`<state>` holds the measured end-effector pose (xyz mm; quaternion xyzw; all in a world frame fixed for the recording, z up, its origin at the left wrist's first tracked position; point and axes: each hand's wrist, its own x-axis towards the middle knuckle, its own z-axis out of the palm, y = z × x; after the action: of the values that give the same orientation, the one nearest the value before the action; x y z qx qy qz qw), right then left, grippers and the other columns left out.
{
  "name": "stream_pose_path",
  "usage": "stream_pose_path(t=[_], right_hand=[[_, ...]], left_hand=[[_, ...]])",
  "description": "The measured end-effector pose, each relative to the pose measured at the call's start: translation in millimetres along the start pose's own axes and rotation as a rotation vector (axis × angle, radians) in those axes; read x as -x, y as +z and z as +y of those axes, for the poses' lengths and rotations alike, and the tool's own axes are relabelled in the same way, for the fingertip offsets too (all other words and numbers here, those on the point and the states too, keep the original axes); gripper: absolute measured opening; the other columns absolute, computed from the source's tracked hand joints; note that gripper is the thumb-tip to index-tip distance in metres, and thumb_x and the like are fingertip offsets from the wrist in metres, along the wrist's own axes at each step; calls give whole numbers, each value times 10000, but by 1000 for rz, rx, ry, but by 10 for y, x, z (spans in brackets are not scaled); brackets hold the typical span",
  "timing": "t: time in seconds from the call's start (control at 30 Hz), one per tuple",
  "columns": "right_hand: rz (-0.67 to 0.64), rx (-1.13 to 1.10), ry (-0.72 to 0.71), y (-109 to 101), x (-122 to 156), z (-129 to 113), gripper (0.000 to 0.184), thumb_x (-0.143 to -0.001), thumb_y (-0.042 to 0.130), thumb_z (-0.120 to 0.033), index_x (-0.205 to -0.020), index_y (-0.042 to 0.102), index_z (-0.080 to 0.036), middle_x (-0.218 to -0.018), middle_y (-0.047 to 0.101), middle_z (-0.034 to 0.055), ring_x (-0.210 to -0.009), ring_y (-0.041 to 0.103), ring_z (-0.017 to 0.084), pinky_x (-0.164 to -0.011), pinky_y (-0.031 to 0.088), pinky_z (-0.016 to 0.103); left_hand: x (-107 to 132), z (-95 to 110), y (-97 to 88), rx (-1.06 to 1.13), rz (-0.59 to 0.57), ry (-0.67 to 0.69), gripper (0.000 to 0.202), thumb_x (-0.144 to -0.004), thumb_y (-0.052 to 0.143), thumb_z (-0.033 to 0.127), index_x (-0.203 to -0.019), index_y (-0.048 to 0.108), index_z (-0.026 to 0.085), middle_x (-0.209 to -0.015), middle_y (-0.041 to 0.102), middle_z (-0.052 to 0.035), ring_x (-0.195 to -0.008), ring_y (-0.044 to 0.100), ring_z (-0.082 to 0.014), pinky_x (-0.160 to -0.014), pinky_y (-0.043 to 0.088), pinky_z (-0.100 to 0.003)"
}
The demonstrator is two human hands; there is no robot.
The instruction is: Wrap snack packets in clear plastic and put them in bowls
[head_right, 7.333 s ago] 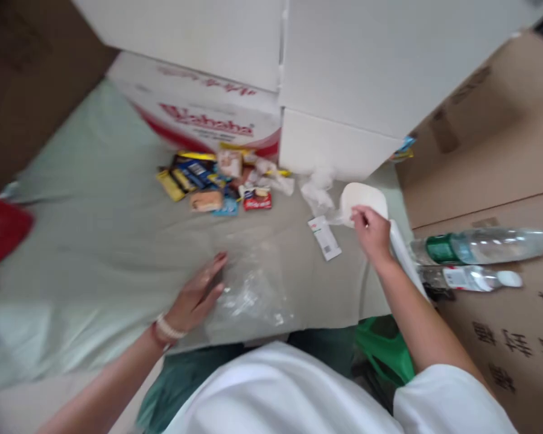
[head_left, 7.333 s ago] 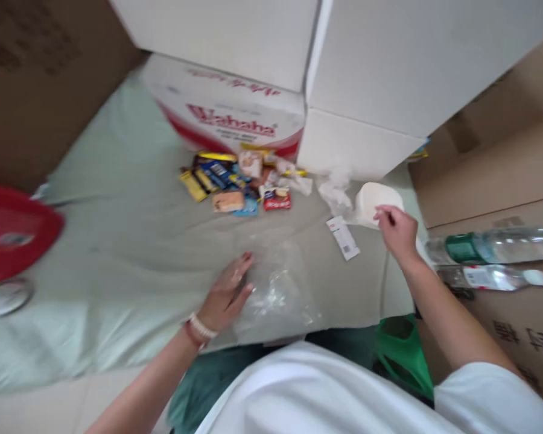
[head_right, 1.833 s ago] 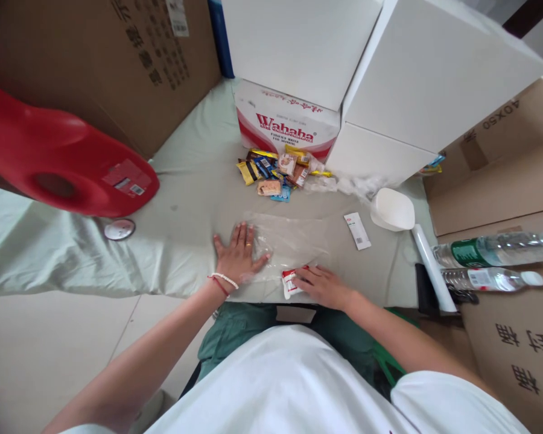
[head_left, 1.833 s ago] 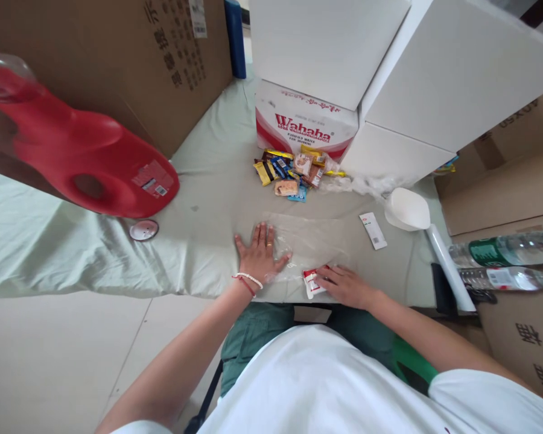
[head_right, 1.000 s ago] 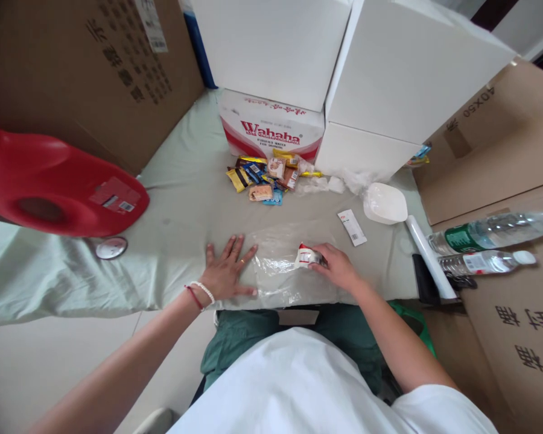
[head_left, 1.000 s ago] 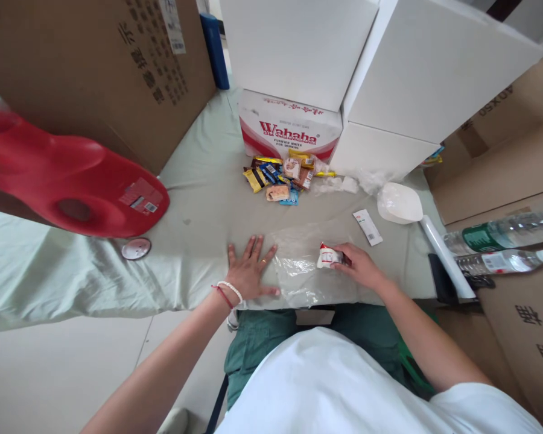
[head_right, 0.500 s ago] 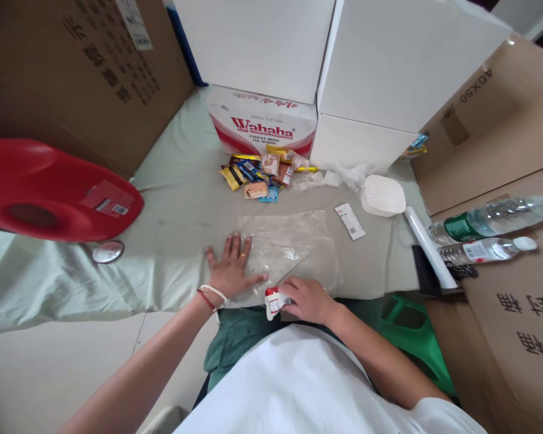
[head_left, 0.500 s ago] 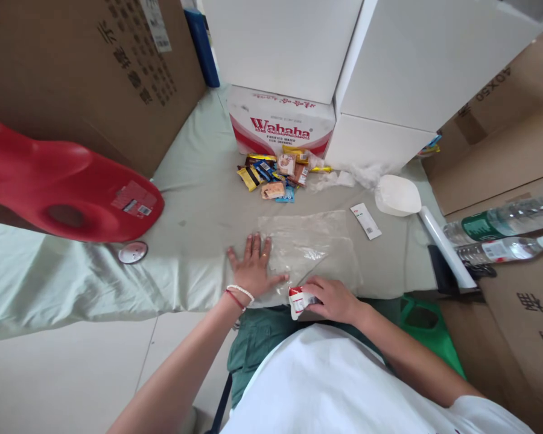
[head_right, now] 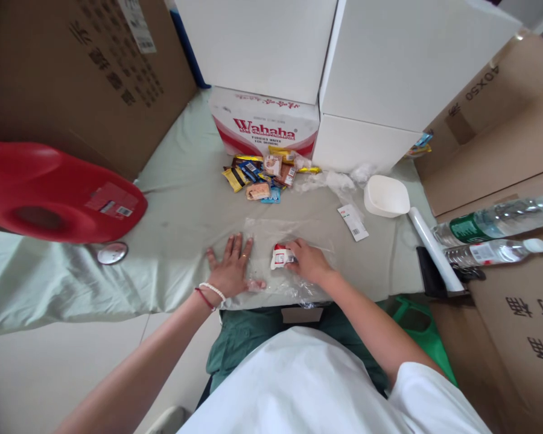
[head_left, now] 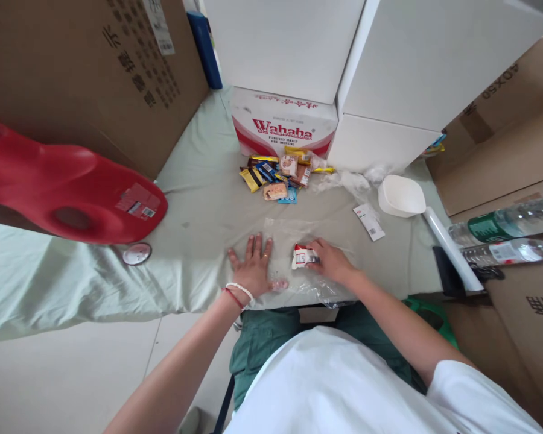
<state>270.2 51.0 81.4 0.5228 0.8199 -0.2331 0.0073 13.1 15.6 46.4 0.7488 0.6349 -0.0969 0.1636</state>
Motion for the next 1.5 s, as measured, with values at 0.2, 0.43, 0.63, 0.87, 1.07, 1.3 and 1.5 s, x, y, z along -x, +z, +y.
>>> stream_pose_path(t=[0.2, 0.43, 0.63, 0.87, 1.07, 1.3, 1.5], right_hand=[[-26, 9, -56, -2, 48, 87, 469, -966, 732, -333, -1411, 602, -263, -1336, 643, 102, -1064, 689, 236, -863, 528, 333], [132, -183, -172, -139, 332, 340, 554, -1029, 604, -428, -1549, 473, -287, -1549, 493, 156, -1282, 625, 285, -1016, 561, 457], [226, -105, -344, 62, 1134, 521, 833, -901, 740, -595, -1594, 438, -245, -1535, 542, 192, -1400, 499, 401, -1169, 431, 647], [291, -234, -274, 228, 1107, 521, 260, -1031, 529, -247, -1131, 766, -280, -1353, 667, 137, -1217, 632, 300, -1000, 584, 547], [126, -391, -238, -228, 469, 707, 239, -1020, 535, -290, -1073, 761, -230, -1007, 754, 82, -872, 712, 198, -813, 585, 347], [-22, -91, 101, -471, -144, 973, 332, -888, 652, -186, -1208, 740, -178, -953, 759, 78, -827, 687, 202, -768, 495, 285], [12, -23, 99, -506, -672, 635, 375, -979, 636, -349, -1307, 675, -172, -1083, 751, 121, -904, 670, 218, -743, 432, 276]], left_hand=[[-14, -7, -27, -17, -31, -15, 1199, -815, 606, 797, -1707, 86, 187, -1761, -69, -211, -1634, -34, -486, -1136, 60, -892], [101, -110, 78, 56, 130, -17, 1166, -801, 701, 704, -1705, 177, 186, -1763, 20, -240, -1636, 114, -461, -1229, 154, -775], [285, -83, 128, 98, 373, 64, 672, -958, 548, 434, -1602, 476, 257, -1758, 233, -135, -1658, 73, -370, -1304, 19, -673], [399, -135, 150, 277, 202, 542, 665, -741, 512, 236, -1391, 648, 212, -1621, 520, -95, -1621, 283, -272, -1336, -23, -600], [289, -153, 242, 559, 305, 277, 339, -999, 405, 362, -999, 728, 260, -1145, 797, -65, -1327, 644, -235, -1321, 214, -552], [-122, -169, 294, 480, 776, -272, 301, -849, 656, 422, -1009, 672, 167, -1079, 684, -181, -1159, 621, -349, -1058, 487, -521], [215, 101, 155, 370, 1124, -122, 167, -888, 563, 143, -1000, 675, 197, -939, 684, -101, -935, 616, -259, -921, 484, -437]])
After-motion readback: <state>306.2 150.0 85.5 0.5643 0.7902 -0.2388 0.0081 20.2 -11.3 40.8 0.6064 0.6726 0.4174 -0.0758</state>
